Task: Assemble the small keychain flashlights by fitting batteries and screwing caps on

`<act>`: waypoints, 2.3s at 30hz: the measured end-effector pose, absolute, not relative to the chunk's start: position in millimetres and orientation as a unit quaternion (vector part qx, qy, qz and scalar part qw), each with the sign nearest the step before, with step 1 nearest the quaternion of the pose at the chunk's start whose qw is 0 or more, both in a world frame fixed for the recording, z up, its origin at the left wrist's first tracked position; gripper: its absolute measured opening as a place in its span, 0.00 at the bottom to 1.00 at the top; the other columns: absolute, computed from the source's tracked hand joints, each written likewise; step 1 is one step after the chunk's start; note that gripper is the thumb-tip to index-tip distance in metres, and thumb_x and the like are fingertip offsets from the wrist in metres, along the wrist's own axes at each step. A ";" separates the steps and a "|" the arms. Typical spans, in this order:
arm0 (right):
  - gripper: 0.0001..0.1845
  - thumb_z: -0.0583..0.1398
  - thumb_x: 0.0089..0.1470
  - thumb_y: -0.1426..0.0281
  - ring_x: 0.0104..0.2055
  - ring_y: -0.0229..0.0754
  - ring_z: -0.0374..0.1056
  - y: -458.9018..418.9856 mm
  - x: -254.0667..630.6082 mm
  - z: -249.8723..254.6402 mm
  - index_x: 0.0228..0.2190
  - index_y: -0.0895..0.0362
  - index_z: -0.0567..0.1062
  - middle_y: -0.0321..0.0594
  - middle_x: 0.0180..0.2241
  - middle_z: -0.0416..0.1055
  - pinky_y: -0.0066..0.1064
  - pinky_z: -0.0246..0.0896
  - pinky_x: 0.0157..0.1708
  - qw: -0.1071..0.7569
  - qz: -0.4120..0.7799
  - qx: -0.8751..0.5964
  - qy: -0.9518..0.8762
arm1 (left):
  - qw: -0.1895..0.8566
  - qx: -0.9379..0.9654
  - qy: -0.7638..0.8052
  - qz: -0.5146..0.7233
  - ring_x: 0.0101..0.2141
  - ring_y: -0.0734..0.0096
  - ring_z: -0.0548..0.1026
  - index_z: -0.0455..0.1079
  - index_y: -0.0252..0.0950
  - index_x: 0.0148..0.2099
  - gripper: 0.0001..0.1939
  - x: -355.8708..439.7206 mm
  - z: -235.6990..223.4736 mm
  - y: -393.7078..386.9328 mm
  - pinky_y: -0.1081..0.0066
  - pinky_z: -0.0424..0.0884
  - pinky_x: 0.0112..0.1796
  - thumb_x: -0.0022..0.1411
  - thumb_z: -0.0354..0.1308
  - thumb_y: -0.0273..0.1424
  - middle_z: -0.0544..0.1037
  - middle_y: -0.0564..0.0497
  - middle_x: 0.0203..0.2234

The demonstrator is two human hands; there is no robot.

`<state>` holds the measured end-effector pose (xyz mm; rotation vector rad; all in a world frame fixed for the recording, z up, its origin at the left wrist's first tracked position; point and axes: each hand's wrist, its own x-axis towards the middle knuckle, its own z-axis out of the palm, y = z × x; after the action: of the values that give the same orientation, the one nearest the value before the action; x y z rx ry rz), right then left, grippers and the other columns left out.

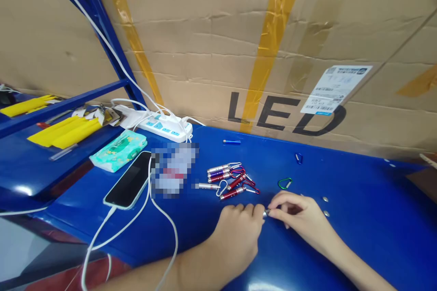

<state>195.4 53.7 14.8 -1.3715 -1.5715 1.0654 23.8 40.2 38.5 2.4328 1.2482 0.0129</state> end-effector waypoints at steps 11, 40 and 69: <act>0.19 0.68 0.38 0.54 0.15 0.30 0.56 61.1 208.6 27.3 0.23 0.57 0.77 0.38 0.25 0.72 0.27 0.54 0.15 0.446 0.363 -0.567 -0.590 | 0.265 0.844 0.407 0.227 0.37 0.64 0.73 0.61 0.35 0.44 0.05 41.5 13.1 63.2 0.70 0.69 0.35 0.69 0.46 0.23 0.73 0.50 0.36; 0.16 0.68 0.37 0.57 0.09 0.28 0.53 59.3 230.0 16.1 0.23 0.58 0.80 0.39 0.15 0.73 0.20 0.48 0.05 0.347 0.452 -0.670 -0.476 | 0.245 0.881 0.359 0.188 0.28 0.67 0.75 0.67 0.36 0.43 0.11 59.6 -7.2 88.5 0.73 0.64 0.25 0.67 0.43 0.26 0.75 0.51 0.30; 0.15 0.66 0.45 0.58 0.14 0.29 0.59 68.6 256.4 28.1 0.20 0.58 0.78 0.34 0.17 0.68 0.20 0.54 0.13 0.227 0.464 -0.564 -0.645 | 0.340 0.881 0.225 0.238 0.27 0.72 0.72 0.66 0.34 0.41 0.07 55.8 -7.1 92.7 0.73 0.61 0.27 0.66 0.47 0.23 0.74 0.53 0.30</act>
<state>256.4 68.6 28.1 -1.5533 -1.7771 1.2791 55.8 92.7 -7.1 2.2934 0.5862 0.6194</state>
